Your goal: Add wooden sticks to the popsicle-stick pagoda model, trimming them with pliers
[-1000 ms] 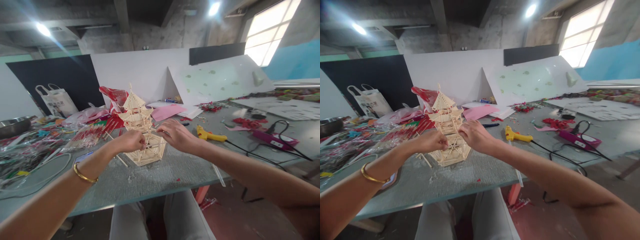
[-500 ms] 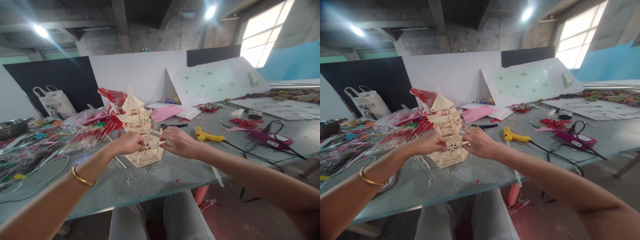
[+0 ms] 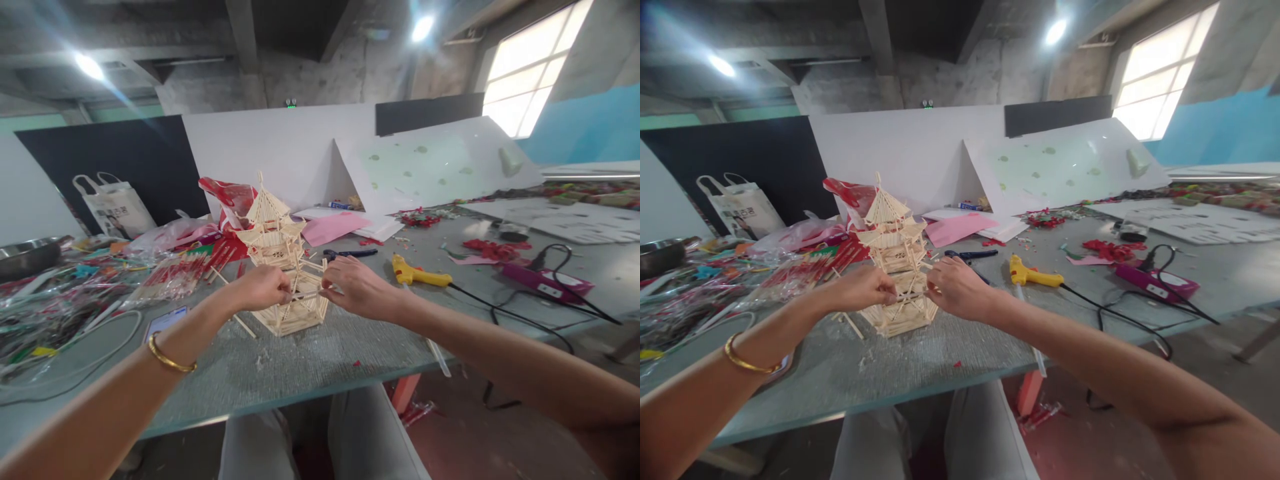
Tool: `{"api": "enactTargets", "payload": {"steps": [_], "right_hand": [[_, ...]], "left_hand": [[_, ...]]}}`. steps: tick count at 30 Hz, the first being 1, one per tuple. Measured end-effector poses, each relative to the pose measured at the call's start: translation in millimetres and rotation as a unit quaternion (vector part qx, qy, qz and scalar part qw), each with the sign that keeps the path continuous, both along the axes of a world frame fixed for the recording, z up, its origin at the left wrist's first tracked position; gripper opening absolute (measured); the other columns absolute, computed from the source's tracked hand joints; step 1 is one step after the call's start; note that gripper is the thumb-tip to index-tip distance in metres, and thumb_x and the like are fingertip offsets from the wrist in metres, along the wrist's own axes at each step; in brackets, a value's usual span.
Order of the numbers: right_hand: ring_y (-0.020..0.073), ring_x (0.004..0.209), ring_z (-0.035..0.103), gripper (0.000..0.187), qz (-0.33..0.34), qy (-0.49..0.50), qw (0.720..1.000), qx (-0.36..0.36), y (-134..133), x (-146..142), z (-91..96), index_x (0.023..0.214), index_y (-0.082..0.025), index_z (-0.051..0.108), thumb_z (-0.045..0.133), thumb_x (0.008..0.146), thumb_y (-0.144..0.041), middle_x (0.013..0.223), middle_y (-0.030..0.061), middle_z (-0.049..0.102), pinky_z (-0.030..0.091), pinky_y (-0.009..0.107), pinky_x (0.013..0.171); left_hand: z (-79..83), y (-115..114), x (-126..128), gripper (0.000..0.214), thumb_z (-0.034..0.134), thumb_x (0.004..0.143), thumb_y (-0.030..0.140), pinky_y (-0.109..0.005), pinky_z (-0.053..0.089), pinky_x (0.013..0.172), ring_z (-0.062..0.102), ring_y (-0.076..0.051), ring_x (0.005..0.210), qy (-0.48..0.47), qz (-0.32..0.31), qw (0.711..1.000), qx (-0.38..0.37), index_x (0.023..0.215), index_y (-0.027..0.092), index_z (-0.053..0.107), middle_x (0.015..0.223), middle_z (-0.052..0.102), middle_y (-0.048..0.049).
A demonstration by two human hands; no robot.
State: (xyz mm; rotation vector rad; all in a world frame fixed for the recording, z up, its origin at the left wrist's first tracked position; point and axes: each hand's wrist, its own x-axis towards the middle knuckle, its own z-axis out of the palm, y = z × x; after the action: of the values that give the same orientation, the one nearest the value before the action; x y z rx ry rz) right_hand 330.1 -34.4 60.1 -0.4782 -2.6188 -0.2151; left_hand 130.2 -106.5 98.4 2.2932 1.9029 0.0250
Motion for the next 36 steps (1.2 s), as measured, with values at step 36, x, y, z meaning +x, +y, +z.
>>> {"api": "enactTargets", "payload": {"steps": [36], "right_hand": [[0.0119,0.066,0.047,0.006,0.084,0.018,0.991,-0.099,3,14,10.6,0.073,-0.014,0.057,0.054,0.078,-0.011,0.071,0.0017,0.057,0.034,0.022,0.062]], "left_hand": [[6.7,-11,23,0.023,0.051,0.077,0.032,-0.024,0.032,0.057,0.056,-0.013,0.064,-0.076,-0.029,0.991,0.109,0.083,0.019,0.069,0.07,0.066,-0.0001]]}}
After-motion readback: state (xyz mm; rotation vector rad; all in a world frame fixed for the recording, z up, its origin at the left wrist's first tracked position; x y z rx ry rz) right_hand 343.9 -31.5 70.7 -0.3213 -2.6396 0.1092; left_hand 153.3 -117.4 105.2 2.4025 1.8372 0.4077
